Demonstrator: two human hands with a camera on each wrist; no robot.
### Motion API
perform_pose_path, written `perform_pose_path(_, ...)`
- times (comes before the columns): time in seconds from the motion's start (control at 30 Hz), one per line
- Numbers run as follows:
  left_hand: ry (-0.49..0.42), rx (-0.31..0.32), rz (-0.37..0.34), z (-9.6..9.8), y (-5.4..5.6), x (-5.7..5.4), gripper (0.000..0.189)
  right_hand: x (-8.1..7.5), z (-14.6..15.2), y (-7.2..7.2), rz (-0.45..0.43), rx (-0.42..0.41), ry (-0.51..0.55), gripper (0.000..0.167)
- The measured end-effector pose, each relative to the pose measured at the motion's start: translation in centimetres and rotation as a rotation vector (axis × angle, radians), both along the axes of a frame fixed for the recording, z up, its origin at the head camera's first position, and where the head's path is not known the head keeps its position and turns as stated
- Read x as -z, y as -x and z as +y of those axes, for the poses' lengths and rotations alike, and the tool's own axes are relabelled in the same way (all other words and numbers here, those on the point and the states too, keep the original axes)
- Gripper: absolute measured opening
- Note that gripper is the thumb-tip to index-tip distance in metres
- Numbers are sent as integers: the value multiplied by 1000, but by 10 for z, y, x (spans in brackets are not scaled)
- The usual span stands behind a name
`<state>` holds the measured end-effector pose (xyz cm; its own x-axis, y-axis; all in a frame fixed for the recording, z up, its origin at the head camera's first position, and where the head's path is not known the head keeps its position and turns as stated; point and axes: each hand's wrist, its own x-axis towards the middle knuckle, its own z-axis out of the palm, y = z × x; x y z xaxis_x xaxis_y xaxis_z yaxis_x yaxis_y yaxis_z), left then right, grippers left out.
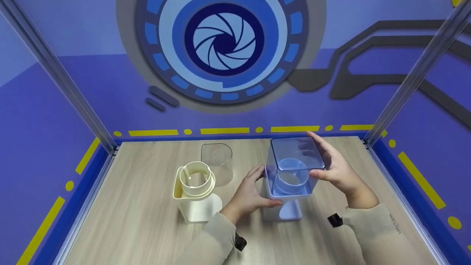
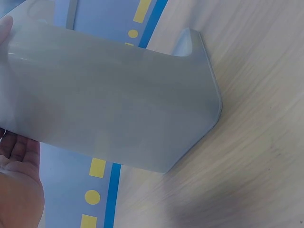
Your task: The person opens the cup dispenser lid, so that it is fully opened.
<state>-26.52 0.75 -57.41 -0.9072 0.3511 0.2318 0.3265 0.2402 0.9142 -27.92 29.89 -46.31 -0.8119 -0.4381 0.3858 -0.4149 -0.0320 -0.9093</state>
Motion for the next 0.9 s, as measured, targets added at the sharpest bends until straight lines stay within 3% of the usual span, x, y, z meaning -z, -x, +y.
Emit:
perform_pose_path(0.4, -2, 12, -18, -1, 0, -1, 129, -11, 3, 6, 53, 44, -85, 101)
perform_pose_path(0.9, -15, 9, -32, 0, -1, 1, 130, -12, 0, 4, 51, 46, -41, 94)
